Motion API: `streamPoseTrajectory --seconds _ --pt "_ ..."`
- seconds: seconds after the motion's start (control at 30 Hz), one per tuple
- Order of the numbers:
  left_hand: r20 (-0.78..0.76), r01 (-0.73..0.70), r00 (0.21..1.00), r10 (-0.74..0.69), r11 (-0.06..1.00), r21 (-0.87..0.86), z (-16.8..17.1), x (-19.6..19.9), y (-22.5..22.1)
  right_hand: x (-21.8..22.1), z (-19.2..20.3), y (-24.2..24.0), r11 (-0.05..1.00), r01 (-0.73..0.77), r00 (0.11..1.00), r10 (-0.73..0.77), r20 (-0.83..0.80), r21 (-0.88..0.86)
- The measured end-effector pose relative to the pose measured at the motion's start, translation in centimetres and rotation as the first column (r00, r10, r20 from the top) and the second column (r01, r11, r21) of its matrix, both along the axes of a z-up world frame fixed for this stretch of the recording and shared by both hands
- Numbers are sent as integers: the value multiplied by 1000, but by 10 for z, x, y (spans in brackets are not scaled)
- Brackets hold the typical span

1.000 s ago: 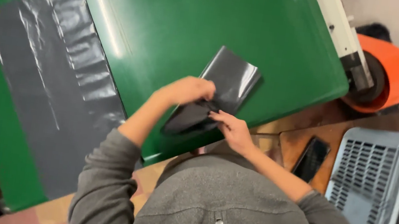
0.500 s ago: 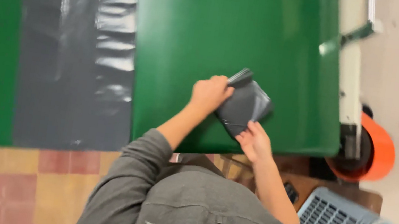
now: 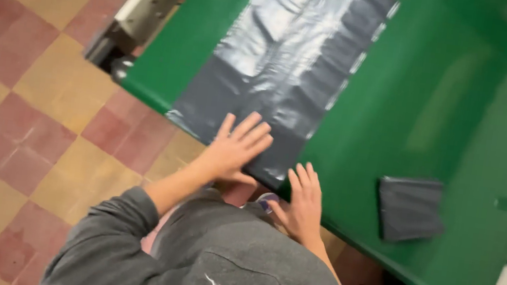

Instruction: Folding plastic bags and placing them into a storage basket.

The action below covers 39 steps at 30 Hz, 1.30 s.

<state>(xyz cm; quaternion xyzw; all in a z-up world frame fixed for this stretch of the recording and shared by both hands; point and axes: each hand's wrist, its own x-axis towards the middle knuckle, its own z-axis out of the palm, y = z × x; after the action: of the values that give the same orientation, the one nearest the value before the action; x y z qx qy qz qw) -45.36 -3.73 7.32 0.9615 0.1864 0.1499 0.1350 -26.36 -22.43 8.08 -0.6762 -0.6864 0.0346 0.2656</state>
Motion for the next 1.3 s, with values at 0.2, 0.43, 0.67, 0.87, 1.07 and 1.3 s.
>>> streamPoseTrajectory --seconds 0.2,0.43,0.67,0.87,1.07,1.3 --pt "-132 -182 972 194 979 96 -42 -87 42 -49 -26 58 989 42 994 -28 101 -145" --pt "22 -132 991 130 979 152 -43 -112 57 -58 -7 70 987 57 991 -38 126 -151" --pt "-18 -122 992 124 988 91 -10 -127 68 -24 25 58 976 15 998 -27 -51 -216" --pt "-18 51 998 -62 922 -384 84 -86 126 58 43 56 913 -51 860 -165 -482 -404" --pt "285 161 958 14 799 -580 81 77 260 171 37 158 964 260 885 -262 -385 -58" --pt "275 -86 931 242 875 -477 -61 243 373 285 -33 289 923 369 926 -355 -126 110"
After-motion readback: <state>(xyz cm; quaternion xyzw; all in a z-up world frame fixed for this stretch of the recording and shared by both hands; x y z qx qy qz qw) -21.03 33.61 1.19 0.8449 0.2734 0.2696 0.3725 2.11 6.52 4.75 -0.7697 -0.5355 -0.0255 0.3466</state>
